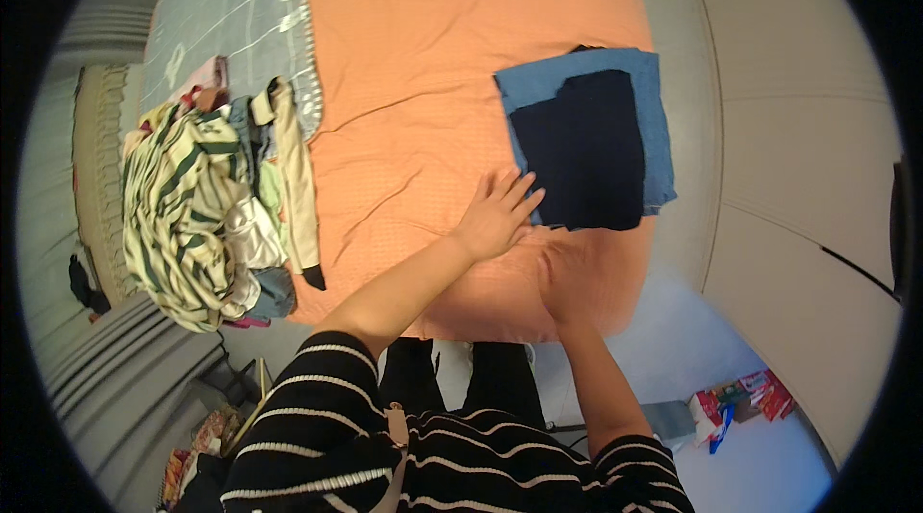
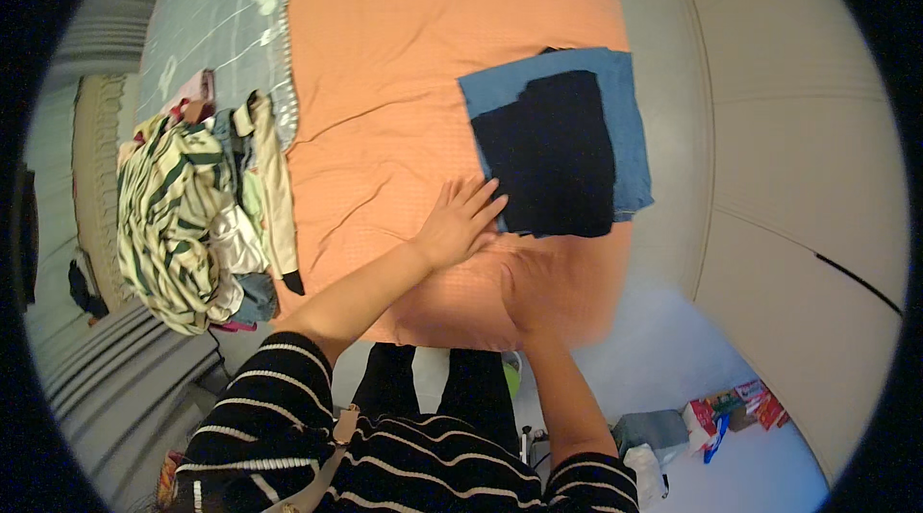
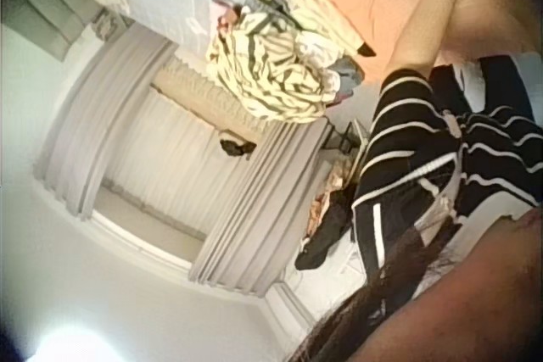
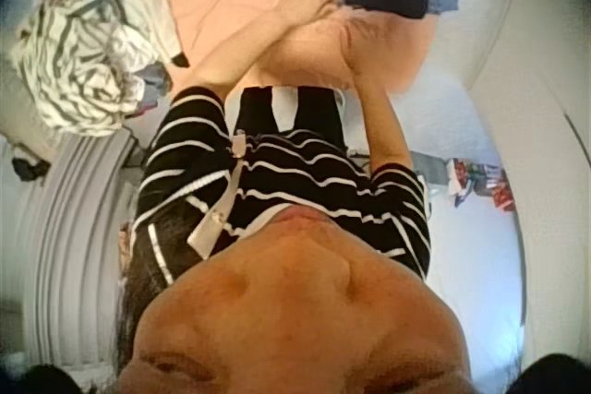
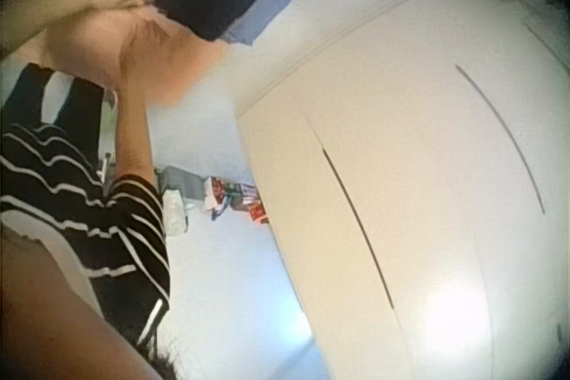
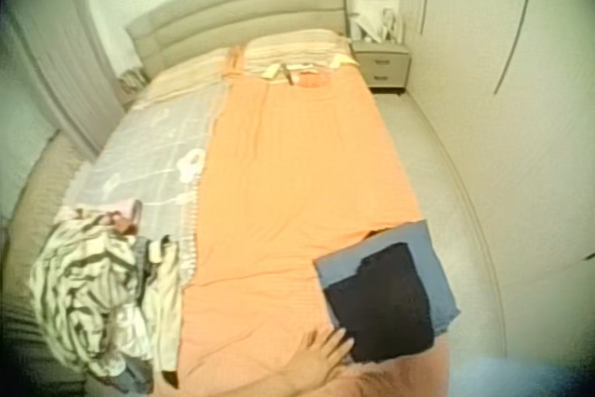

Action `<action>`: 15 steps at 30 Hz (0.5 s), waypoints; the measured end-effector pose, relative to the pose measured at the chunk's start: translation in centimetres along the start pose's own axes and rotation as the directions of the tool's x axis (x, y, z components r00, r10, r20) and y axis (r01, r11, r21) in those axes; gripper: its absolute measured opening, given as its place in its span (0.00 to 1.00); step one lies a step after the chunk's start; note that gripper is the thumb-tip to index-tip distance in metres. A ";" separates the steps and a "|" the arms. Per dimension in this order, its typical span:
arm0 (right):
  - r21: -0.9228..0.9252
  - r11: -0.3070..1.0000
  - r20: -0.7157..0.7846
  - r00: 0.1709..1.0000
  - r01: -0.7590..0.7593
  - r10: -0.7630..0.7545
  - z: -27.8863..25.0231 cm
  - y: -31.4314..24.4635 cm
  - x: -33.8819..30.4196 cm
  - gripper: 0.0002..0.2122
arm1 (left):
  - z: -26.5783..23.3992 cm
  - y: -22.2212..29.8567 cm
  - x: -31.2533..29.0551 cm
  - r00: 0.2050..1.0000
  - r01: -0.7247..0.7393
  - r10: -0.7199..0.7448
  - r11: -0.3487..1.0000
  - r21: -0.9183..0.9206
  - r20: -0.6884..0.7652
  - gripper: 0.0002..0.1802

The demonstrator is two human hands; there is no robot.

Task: The person folds a pair of blue pants, a dark blue shirt, a black and white shirt, a striped shirt, and a white shirt on a bed. The person handles each item one at a time, smoothing and folding them into neat stacks.

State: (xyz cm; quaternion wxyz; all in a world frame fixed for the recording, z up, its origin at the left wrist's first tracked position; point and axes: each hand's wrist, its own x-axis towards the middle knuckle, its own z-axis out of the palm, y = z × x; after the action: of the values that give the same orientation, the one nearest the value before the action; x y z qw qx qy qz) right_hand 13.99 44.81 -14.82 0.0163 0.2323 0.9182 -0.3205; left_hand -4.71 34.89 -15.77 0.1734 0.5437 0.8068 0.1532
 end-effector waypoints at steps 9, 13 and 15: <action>0.140 0.988 0.115 0.990 0.060 -0.076 1.2 -7.6 -3.7 0.07 | -6.3 -17.7 -19.7 0.010 0.999 -0.955 0.021 -0.034 -0.296 0.43; 0.243 0.969 0.101 0.993 0.040 -0.067 5.6 -11.0 -5.7 0.08 | -4.8 -23.6 -27.2 0.364 0.854 -0.867 0.457 -0.250 -0.340 0.18; 0.350 0.935 0.118 0.993 -0.057 0.016 7.6 -14.5 -6.2 0.09 | -5.7 -22.3 -28.5 0.457 0.629 -0.805 0.593 -0.504 -0.377 0.16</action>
State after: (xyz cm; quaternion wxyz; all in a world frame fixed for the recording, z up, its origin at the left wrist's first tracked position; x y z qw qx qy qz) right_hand 12.25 27.72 -11.32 0.0322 0.2300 0.8389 -0.4922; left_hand -15.69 -0.01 -17.11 0.0500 0.0416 0.9393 0.3368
